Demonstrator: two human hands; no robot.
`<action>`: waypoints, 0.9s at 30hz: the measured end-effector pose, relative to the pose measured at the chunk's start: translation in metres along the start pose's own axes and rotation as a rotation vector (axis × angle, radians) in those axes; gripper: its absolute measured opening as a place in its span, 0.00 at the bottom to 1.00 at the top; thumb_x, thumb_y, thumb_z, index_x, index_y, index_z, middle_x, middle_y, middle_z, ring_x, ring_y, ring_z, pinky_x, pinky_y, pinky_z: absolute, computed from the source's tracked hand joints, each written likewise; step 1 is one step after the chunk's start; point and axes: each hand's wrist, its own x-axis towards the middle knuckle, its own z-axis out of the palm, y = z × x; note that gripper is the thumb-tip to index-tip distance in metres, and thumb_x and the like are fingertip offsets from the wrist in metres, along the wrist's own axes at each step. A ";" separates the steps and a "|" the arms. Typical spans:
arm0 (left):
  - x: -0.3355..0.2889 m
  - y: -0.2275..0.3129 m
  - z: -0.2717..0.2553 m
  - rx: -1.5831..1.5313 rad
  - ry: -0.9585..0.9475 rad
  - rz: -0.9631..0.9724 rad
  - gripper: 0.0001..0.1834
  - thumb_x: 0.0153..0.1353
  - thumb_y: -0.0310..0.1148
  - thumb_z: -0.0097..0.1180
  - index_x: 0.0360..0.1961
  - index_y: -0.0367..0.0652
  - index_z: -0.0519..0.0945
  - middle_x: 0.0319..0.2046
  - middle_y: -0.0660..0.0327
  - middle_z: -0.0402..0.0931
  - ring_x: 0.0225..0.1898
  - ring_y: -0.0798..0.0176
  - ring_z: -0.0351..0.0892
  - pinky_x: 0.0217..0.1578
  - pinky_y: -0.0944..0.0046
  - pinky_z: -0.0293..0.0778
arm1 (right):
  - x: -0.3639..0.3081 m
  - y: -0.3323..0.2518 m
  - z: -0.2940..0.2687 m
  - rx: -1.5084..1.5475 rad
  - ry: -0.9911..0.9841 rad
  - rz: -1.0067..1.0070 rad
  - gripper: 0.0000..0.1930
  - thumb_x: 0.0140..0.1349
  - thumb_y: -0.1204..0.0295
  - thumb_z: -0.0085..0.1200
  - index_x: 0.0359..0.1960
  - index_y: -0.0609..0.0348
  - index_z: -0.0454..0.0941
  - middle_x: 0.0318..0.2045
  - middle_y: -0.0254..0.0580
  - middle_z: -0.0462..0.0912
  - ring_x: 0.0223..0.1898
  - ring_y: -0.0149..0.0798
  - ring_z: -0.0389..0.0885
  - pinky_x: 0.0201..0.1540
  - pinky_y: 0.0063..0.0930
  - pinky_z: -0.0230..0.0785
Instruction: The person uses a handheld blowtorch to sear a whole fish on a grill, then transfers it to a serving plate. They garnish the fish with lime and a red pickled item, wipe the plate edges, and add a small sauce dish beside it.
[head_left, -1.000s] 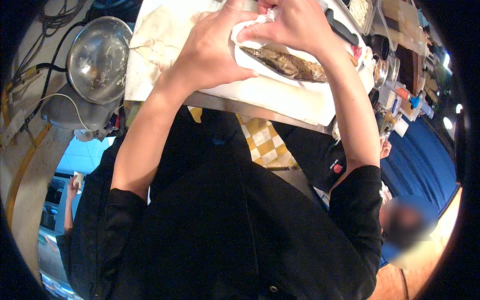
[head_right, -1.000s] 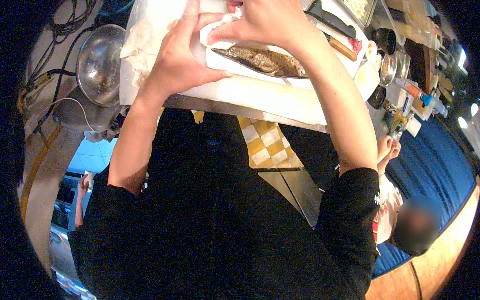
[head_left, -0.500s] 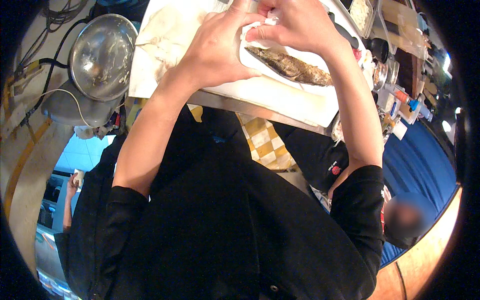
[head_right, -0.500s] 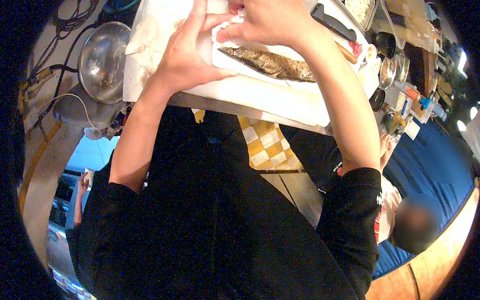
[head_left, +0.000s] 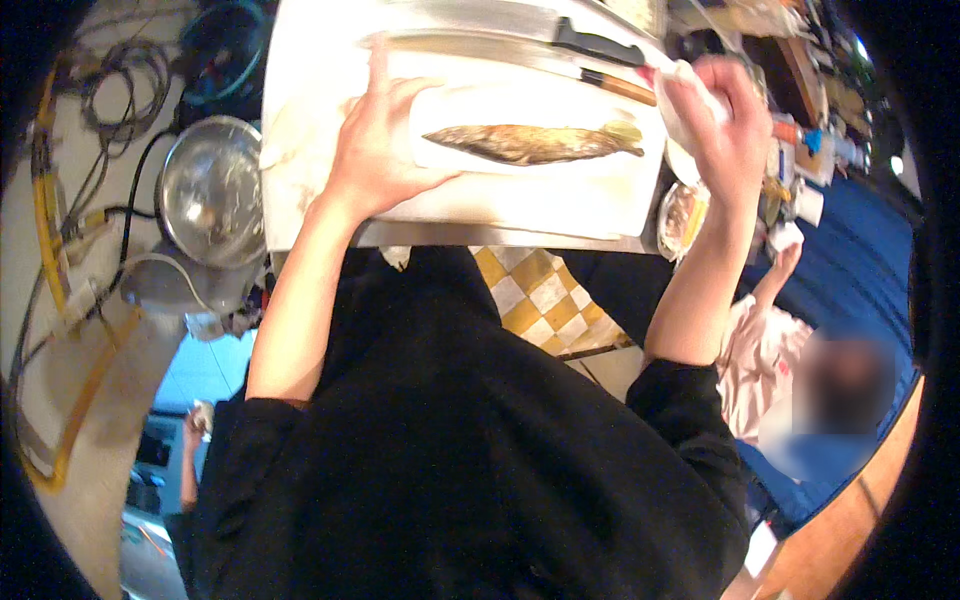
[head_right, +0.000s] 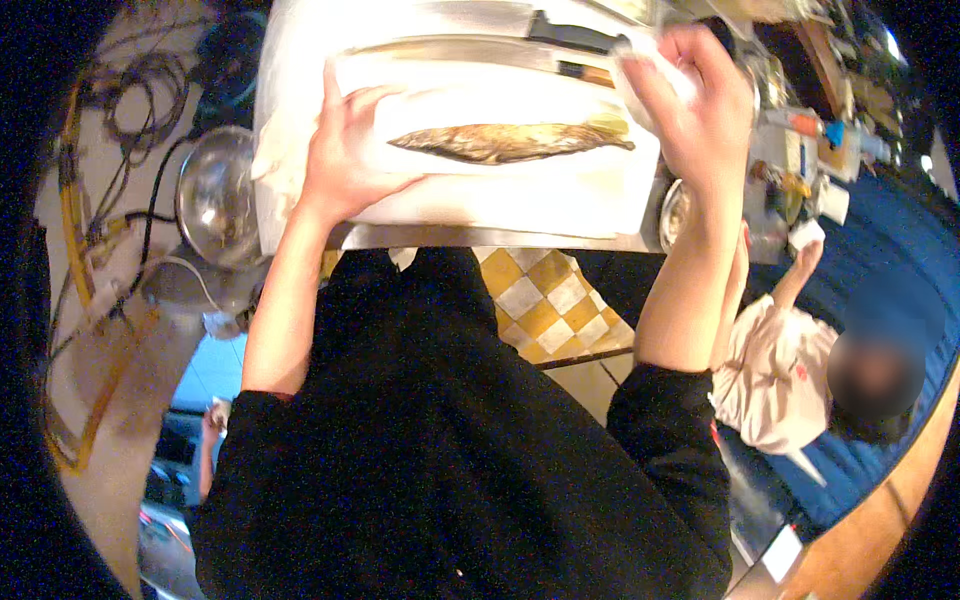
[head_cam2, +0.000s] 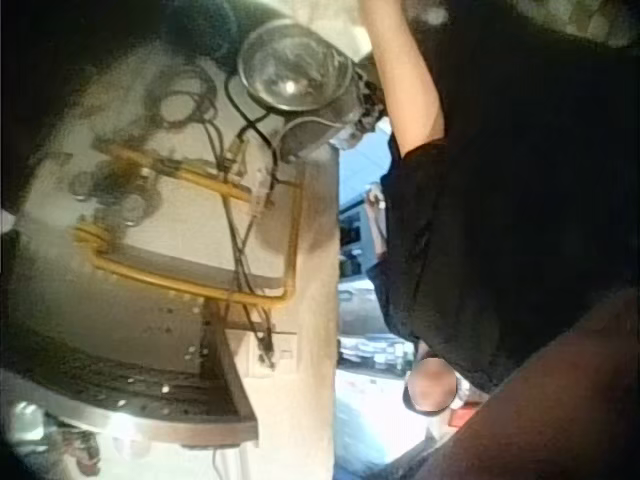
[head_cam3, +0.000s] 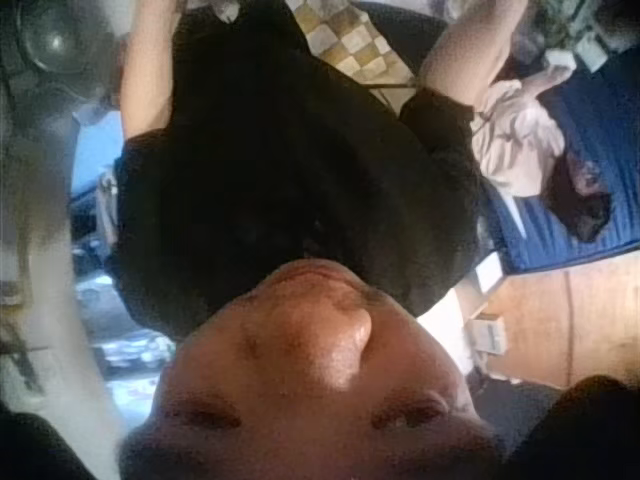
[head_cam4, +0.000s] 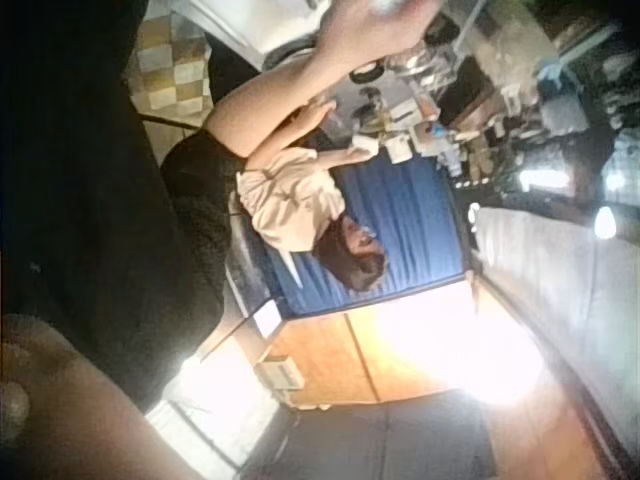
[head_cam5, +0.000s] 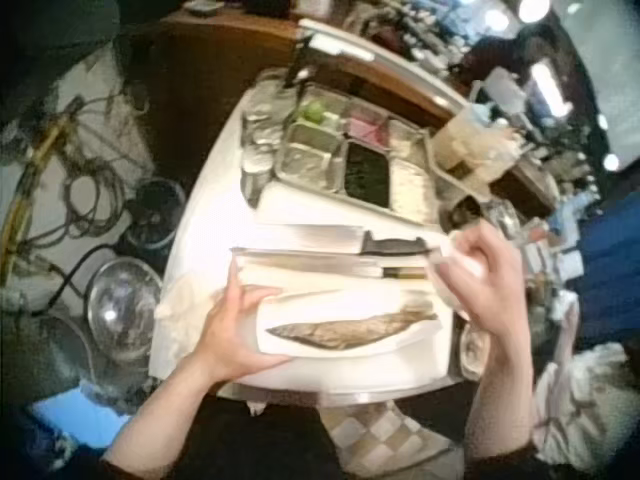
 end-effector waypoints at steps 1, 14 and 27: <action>0.002 0.007 -0.004 0.054 -0.021 -0.026 0.79 0.31 0.38 0.80 0.73 0.42 0.29 0.53 0.57 0.77 0.58 0.50 0.73 0.63 0.53 0.62 | -0.024 0.009 -0.014 -0.045 0.078 0.021 0.10 0.51 0.71 0.69 0.29 0.61 0.78 0.26 0.34 0.80 0.30 0.27 0.76 0.36 0.24 0.69; 0.000 0.003 -0.014 0.038 -0.134 0.061 0.80 0.33 0.33 0.81 0.73 0.45 0.24 0.59 0.49 0.71 0.64 0.49 0.65 0.68 0.52 0.54 | -0.173 -0.026 0.152 0.115 0.398 0.223 0.10 0.47 0.75 0.69 0.26 0.57 0.77 0.28 0.45 0.78 0.28 0.46 0.79 0.31 0.34 0.73; -0.061 0.094 -0.111 -0.009 0.188 -0.079 0.19 0.56 0.22 0.52 0.49 0.30 0.78 0.42 0.50 0.83 0.43 0.59 0.83 0.46 0.62 0.77 | -0.109 -0.190 0.138 0.815 0.012 -0.209 0.16 0.52 0.78 0.61 0.44 0.65 0.79 0.37 0.50 0.82 0.45 0.50 0.81 0.49 0.37 0.74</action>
